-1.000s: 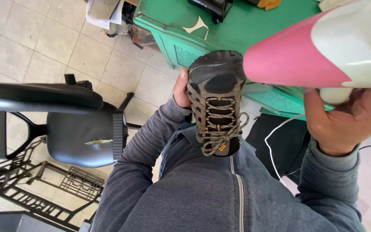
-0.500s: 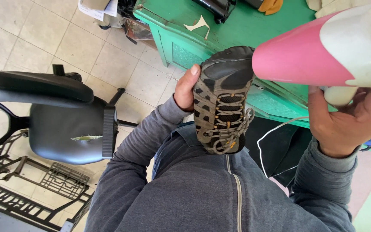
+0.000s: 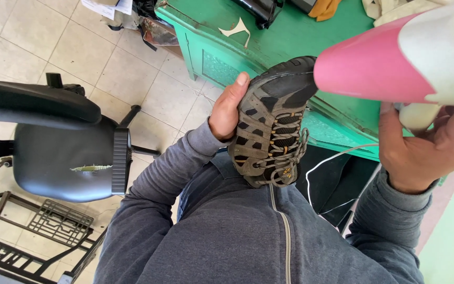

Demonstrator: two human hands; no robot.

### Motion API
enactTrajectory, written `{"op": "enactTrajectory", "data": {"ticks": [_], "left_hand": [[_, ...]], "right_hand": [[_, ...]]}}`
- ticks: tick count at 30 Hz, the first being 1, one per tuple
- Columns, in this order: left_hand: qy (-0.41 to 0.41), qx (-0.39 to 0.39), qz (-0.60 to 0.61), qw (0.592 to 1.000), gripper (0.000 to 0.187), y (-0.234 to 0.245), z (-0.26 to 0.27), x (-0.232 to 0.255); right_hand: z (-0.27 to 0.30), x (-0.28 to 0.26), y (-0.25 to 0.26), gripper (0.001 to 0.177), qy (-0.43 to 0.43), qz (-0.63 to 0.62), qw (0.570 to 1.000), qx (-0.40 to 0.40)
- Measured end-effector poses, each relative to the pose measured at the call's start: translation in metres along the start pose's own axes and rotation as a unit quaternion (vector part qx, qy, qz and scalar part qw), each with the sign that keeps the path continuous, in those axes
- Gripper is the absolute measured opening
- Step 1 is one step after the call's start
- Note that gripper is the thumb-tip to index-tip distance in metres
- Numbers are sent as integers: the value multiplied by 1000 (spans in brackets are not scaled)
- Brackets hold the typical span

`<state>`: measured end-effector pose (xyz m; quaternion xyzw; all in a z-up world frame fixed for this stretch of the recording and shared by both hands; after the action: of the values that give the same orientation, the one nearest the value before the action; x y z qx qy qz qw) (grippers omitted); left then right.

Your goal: The person uses a pink hairdryer to heat the toe cap of a hiking shoe held in their left hand. After drying, they use both hands to press and smooth the heated rubber toe cap, ensuring it adheres properly to the shoe.

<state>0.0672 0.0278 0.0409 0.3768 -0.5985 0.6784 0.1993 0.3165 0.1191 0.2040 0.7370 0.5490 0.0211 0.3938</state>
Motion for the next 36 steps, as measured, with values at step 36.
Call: {"op": "enactTrajectory", "data": {"ticks": [36], "left_hand": [[158,64,142,975,83,-10,-8,-3]], "right_hand": [[-17,-2,-6,40,128,165,977,-36]]}}
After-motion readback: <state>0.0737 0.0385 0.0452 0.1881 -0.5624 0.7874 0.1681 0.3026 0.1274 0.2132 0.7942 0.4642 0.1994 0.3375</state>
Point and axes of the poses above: each hand's wrist, its own z-axis away from the middle knuckle, its own y-axis out of the back of the hand, x = y × z, the point moved 1 cm from there along -z, towards the middle knuckle, and after that the axes turned 2 degrees about x, right-handed, at the moved point
